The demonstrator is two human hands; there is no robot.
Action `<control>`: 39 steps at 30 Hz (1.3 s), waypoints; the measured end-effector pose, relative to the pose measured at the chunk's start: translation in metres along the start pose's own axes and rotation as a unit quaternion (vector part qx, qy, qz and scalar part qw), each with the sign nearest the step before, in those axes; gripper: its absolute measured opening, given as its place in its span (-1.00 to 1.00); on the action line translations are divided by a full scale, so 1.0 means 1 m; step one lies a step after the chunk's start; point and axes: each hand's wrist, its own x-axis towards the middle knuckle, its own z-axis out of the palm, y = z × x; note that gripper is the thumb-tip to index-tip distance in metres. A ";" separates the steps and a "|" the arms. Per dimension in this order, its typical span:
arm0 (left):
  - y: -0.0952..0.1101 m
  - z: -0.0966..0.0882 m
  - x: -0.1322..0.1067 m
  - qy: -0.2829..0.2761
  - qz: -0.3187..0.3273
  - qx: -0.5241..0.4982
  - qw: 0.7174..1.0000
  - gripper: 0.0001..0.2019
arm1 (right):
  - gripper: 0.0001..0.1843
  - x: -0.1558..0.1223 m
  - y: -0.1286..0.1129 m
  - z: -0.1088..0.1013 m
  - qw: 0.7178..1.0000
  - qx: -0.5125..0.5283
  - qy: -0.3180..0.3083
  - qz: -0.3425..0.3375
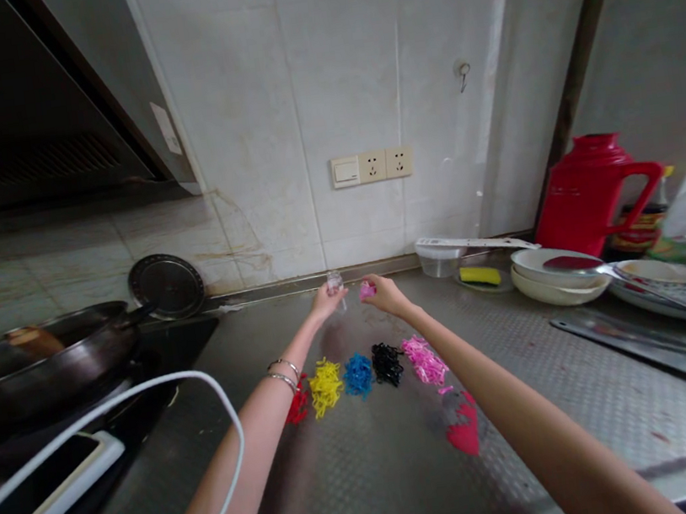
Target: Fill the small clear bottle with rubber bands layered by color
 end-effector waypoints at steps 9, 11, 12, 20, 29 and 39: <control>0.023 -0.029 -0.053 -0.037 -0.006 -0.035 0.999 -0.65 | -0.40 -0.040 -0.007 0.018 0.996 0.015 -0.089 0.024; 0.026 -0.036 -0.062 -0.030 -0.014 -0.043 0.999 -0.64 | -0.40 -0.045 -0.007 0.023 0.995 0.012 -0.099 0.018; 0.028 -0.039 -0.064 -0.029 -0.015 -0.042 0.999 -0.65 | -0.40 -0.046 -0.006 0.025 0.995 0.008 -0.099 0.013; 0.028 -0.043 -0.066 -0.006 -0.025 -0.022 0.999 -0.67 | -0.46 -0.046 0.006 0.030 0.996 -0.040 -0.085 0.013; 0.024 -0.030 -0.073 -0.008 -0.040 -0.024 0.999 -0.67 | -0.50 -0.051 0.005 0.027 0.993 -0.069 -0.094 0.014; 0.004 -0.025 -0.069 -0.010 -0.043 -0.035 0.998 -0.56 | -0.48 -0.054 0.005 0.030 0.991 -0.082 -0.103 0.018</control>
